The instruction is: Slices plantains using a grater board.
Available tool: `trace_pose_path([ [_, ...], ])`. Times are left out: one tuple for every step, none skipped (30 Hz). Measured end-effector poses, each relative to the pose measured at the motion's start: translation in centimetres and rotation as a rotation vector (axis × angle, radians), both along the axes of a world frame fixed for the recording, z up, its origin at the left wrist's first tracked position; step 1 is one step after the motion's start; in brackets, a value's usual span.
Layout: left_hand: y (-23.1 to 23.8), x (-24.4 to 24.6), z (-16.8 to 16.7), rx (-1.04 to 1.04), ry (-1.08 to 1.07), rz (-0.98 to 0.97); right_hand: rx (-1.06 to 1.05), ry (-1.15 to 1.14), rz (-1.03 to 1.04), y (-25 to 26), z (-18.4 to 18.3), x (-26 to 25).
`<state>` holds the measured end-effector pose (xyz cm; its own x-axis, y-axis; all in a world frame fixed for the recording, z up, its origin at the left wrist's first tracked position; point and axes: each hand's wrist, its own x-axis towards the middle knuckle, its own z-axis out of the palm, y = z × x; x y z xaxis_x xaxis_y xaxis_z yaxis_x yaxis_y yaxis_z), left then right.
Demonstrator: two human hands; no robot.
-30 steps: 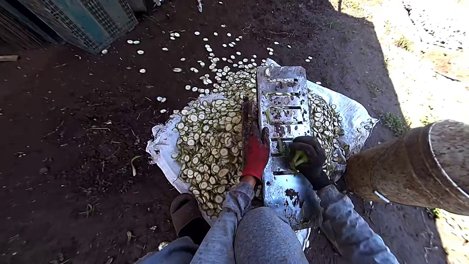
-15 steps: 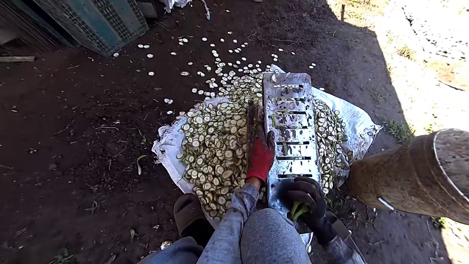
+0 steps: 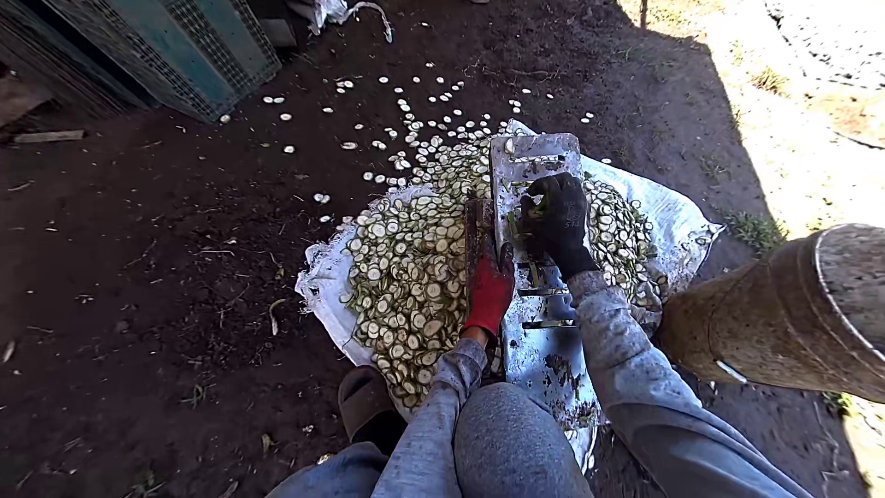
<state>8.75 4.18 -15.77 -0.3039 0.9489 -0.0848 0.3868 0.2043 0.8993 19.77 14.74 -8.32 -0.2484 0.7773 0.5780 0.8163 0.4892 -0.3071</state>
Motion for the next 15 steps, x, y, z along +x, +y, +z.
trace_pose_path([
  [0.0, 0.0, 0.0, 0.005, 0.0, 0.001, -0.003, -0.04, -0.025, -0.1, 0.1, -0.1],
  [0.0, 0.0, 0.1, 0.009, -0.003, 0.004, -0.026, -0.045, -0.016, -0.9, 0.1, 0.1],
  [0.0, -0.2, 0.2, 0.007, 0.0, 0.003, -0.034, -0.036, 0.003, -2.8, -0.2, 0.5],
  [-0.1, -0.3, 0.3, 0.0, 0.005, -0.001, -0.027, -0.033, 0.025, -5.7, -0.9, 1.5],
  [-0.1, -0.2, 0.5, -0.008, 0.012, -0.003, -0.021, -0.024, 0.052, -9.5, -1.9, 2.9],
  [-0.2, -0.1, 0.5, -0.012, 0.021, 0.003, 0.01, -0.013, 0.074, -13.6, -3.1, 4.4],
  [-0.3, 0.1, 0.6, -0.017, 0.02, 0.008, 0.051, 0.009, 0.094, -17.6, -4.3, 5.9],
  [-0.4, 0.2, 0.6, -0.018, 0.022, 0.017, 0.067, 0.042, 0.111, -20.9, -5.1, 6.9],
  [-0.4, 0.3, 0.5, -0.013, 0.029, 0.031, 0.06, 0.069, 0.13, -22.6, -5.5, 7.5],
  [-0.3, 0.4, 0.5, -0.01, 0.028, 0.037, 0.068, 0.091, 0.152, -22.6, -5.6, 7.5],
  [-0.3, 0.5, 0.5, -0.008, 0.028, 0.035, 0.088, 0.098, 0.163, -21.0, -5.3, 7.0],
  [-0.3, 0.6, 0.4, -0.005, 0.028, 0.027, 0.118, 0.073, 0.165, -18.2, -4.8, 6.3],
  [-0.3, 0.5, 0.3, 0.0, 0.03, 0.022, 0.109, 0.046, 0.165, -14.5, -4.2, 5.4],
  [-0.2, 0.4, 0.2, 0.006, 0.034, 0.02, 0.038, 0.008, 0.158, -10.5, -3.4, 4.5],
  [-0.3, 0.4, 0.2, 0.006, 0.027, 0.013, -0.014, -0.046, 0.129, -6.3, -2.4, 3.5],
])
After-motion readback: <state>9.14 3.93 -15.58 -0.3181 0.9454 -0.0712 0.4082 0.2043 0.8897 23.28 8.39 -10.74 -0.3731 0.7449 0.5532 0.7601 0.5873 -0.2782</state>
